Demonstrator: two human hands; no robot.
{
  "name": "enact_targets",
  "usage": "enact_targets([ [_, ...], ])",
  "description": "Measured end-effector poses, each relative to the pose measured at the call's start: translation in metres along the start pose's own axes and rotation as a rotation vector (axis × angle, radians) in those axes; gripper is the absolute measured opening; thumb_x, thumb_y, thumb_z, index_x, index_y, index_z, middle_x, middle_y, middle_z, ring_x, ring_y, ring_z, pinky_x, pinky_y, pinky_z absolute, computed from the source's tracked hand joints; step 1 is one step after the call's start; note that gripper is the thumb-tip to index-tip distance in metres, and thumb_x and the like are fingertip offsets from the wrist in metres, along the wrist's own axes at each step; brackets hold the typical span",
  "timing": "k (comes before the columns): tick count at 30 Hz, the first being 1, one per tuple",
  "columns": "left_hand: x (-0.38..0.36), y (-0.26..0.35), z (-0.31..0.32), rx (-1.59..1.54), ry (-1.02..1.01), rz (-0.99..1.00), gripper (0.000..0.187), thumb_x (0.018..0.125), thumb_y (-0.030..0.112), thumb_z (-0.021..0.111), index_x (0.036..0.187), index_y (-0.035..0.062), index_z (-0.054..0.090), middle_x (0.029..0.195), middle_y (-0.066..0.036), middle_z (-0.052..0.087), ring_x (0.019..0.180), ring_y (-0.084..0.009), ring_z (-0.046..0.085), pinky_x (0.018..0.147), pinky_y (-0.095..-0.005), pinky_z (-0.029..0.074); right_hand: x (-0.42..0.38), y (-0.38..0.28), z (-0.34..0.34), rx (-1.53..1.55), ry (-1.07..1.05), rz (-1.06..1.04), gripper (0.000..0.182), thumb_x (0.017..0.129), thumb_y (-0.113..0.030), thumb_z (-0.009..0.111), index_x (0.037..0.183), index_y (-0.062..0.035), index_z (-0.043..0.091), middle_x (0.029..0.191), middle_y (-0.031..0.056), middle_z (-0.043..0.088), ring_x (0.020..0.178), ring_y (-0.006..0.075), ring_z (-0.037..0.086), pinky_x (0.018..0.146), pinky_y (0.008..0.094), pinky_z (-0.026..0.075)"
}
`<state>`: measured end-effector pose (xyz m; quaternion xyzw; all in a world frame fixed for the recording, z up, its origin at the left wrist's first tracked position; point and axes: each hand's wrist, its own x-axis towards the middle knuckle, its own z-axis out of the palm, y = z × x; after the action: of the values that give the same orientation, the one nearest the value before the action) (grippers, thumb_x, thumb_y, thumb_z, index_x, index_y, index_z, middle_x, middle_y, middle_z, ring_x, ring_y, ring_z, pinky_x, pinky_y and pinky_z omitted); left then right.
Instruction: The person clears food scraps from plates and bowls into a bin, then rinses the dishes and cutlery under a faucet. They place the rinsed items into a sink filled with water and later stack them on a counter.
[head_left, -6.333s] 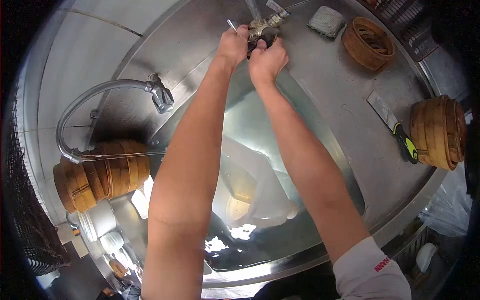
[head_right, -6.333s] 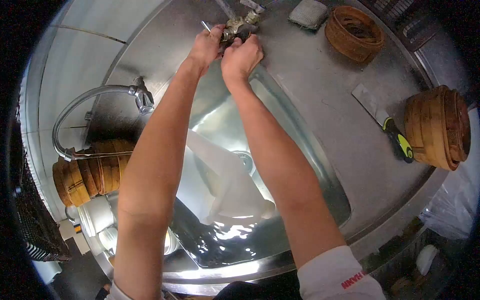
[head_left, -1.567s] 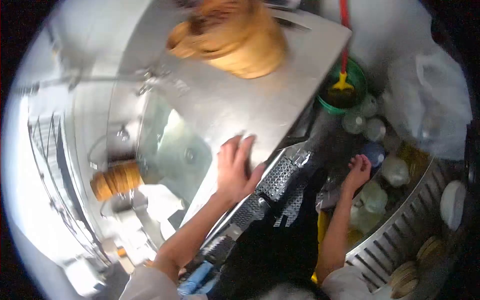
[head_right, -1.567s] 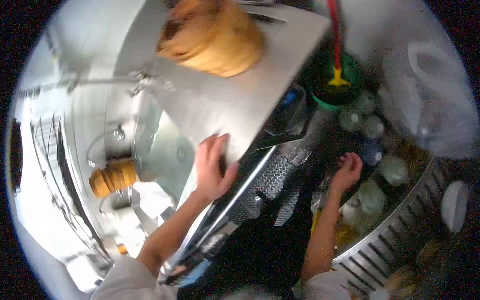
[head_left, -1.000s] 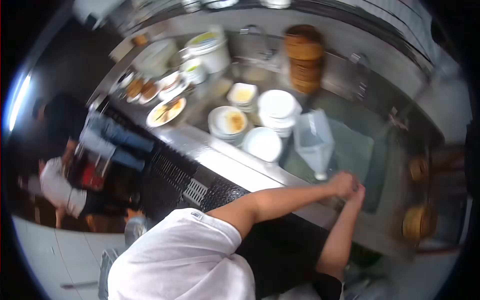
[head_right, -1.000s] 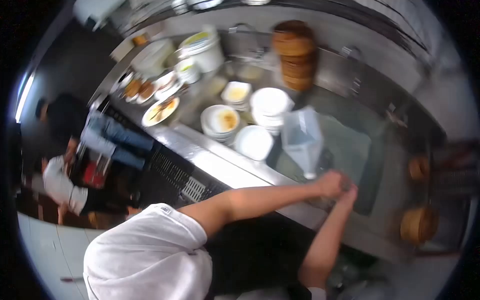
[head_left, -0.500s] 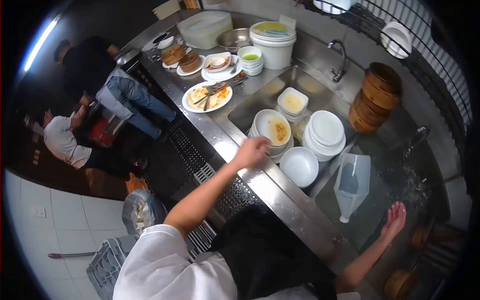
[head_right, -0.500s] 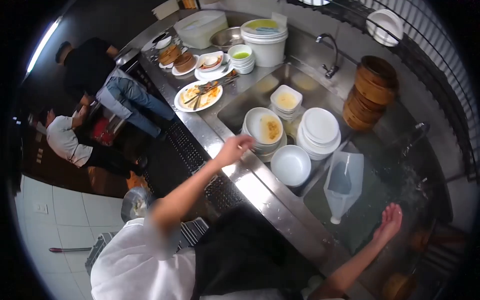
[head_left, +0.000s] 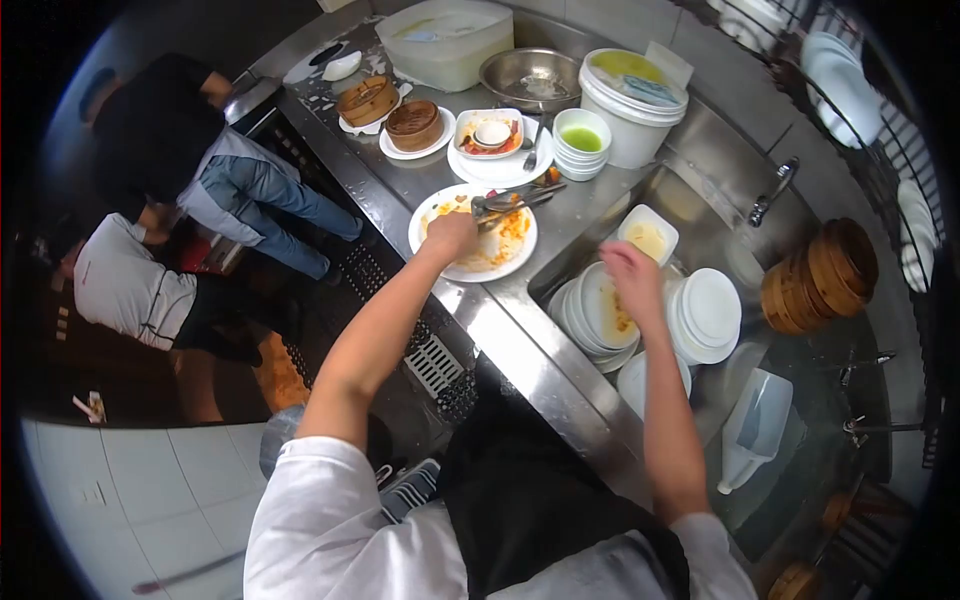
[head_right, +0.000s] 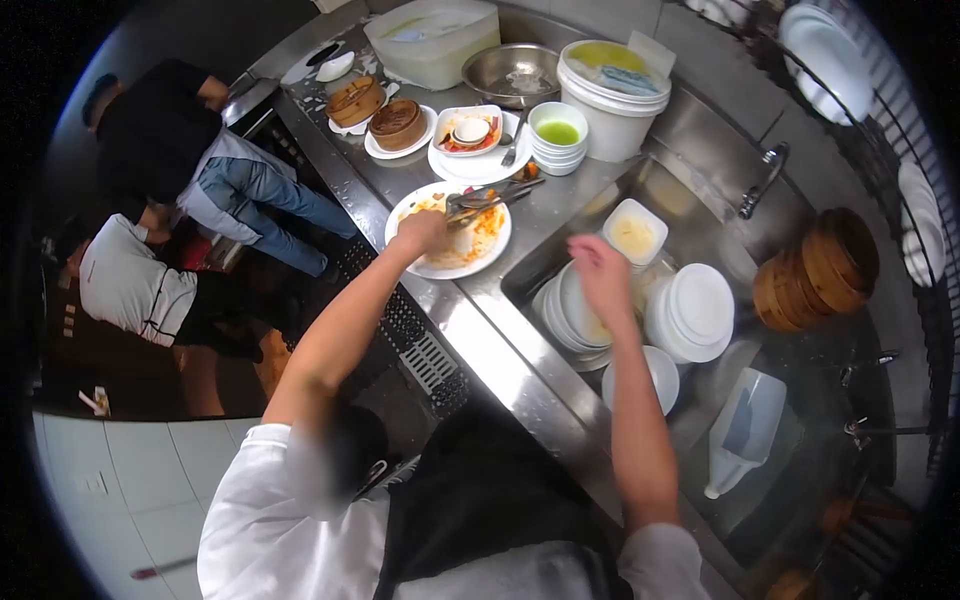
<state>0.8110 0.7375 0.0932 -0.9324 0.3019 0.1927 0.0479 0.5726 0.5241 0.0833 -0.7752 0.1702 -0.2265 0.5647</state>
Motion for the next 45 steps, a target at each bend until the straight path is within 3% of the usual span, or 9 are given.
enact_targets([
  [7, -0.030, -0.084, -0.070, 0.126, -0.148, 0.076, 0.023, 0.083, 0.011, 0.055, 0.101, 0.0069, 0.068, 0.104, -0.015, 0.067, 0.100, -0.0302, 0.064, 0.084, -0.0400, 0.051, 0.133, 0.060, 0.130, -0.824, -0.159, -0.402, 0.033, 0.081, -0.007, 0.054, 0.113, -0.0069, 0.062, 0.116, 0.0124, 0.059, 0.106, 0.0332, 0.054, 0.089, 0.0428, 0.045],
  [13, -0.010, -0.129, -0.064, -0.172, -0.096, 0.207, 0.023, 0.086, 0.017, 0.056, 0.102, 0.0034, 0.066, 0.094, -0.021, 0.067, 0.093, -0.0369, 0.064, 0.080, -0.0460, 0.049, 0.157, 0.062, 0.129, -0.924, -0.166, -0.617, 0.017, 0.077, -0.011, 0.057, 0.094, -0.0084, 0.059, 0.092, 0.0099, 0.057, 0.095, 0.0300, 0.053, 0.078, 0.0455, 0.042],
  [25, 0.020, -0.032, 0.016, -1.004, 0.426, 0.252, 0.022, 0.090, 0.018, 0.051, 0.094, -0.0027, 0.057, 0.091, -0.027, 0.062, 0.090, -0.0426, 0.059, 0.078, -0.0481, 0.045, 0.148, 0.023, 0.102, -0.917, -0.426, -0.163, 0.020, 0.080, -0.010, 0.044, 0.090, -0.0036, 0.060, 0.080, 0.0249, 0.062, 0.080, 0.0453, 0.058, 0.070, 0.0543, 0.043],
  [29, -0.010, 0.002, 0.019, -1.113, 0.452, 0.130, 0.019, 0.090, 0.014, 0.049, 0.098, -0.0022, 0.054, 0.092, -0.026, 0.063, 0.090, -0.0453, 0.059, 0.078, -0.0498, 0.045, 0.144, 0.076, 0.090, -0.476, -0.461, 0.001, 0.024, 0.088, -0.026, 0.052, 0.089, -0.0028, 0.060, 0.063, 0.0112, 0.056, 0.057, 0.0293, 0.055, 0.056, 0.0421, 0.043],
  [31, -0.020, 0.029, 0.019, -1.084, 0.392, 0.127, 0.019, 0.088, 0.011, 0.049, 0.101, -0.0025, 0.053, 0.091, -0.025, 0.064, 0.088, -0.0454, 0.059, 0.077, -0.0505, 0.046, 0.113, -0.013, 0.105, 0.166, -0.520, 0.706, 0.031, 0.094, -0.042, 0.050, 0.091, -0.0123, 0.059, 0.059, -0.0077, 0.041, 0.047, 0.0032, 0.036, 0.043, 0.0192, 0.025],
  [33, -0.045, 0.047, 0.001, -1.124, 0.319, 0.287, 0.019, 0.083, 0.006, 0.052, 0.100, -0.0038, 0.053, 0.086, -0.027, 0.063, 0.086, -0.0444, 0.060, 0.074, -0.0512, 0.047, 0.094, 0.006, 0.116, 0.375, -0.446, 0.636, 0.034, 0.093, -0.042, 0.053, 0.097, -0.0088, 0.060, 0.069, -0.0039, 0.052, 0.055, 0.0041, 0.044, 0.048, 0.0211, 0.034],
  [35, -0.041, 0.055, 0.007, -0.879, -0.005, 0.226, 0.026, 0.083, 0.005, 0.052, 0.108, -0.0007, 0.052, 0.086, -0.025, 0.064, 0.087, -0.0446, 0.060, 0.074, -0.0502, 0.047, 0.081, -0.010, 0.139, 0.179, -0.237, 0.508, 0.038, 0.093, -0.039, 0.055, 0.096, -0.0028, 0.063, 0.088, 0.0034, 0.064, 0.078, 0.0118, 0.055, 0.070, 0.0271, 0.044],
  [38, -0.019, 0.028, -0.004, -0.846, -0.111, 0.553, 0.033, 0.087, 0.014, 0.057, 0.119, 0.0056, 0.057, 0.094, -0.022, 0.066, 0.080, -0.0350, 0.065, 0.073, -0.0398, 0.050, 0.079, -0.022, 0.134, 0.210, -0.074, 0.628, 0.036, 0.095, -0.037, 0.052, 0.083, -0.0041, 0.060, 0.074, 0.0000, 0.056, 0.067, 0.0083, 0.049, 0.058, 0.0249, 0.039],
  [45, 0.100, -0.005, 0.012, -0.078, 0.382, 0.464, 0.020, 0.082, 0.017, 0.057, 0.093, 0.0015, 0.062, 0.091, -0.014, 0.064, 0.082, -0.0369, 0.064, 0.071, -0.0442, 0.051, 0.081, -0.014, 0.132, 0.243, 0.194, 0.628, 0.034, 0.094, -0.031, 0.054, 0.080, -0.0004, 0.058, 0.065, 0.0014, 0.052, 0.055, 0.0105, 0.046, 0.050, 0.0267, 0.037],
])
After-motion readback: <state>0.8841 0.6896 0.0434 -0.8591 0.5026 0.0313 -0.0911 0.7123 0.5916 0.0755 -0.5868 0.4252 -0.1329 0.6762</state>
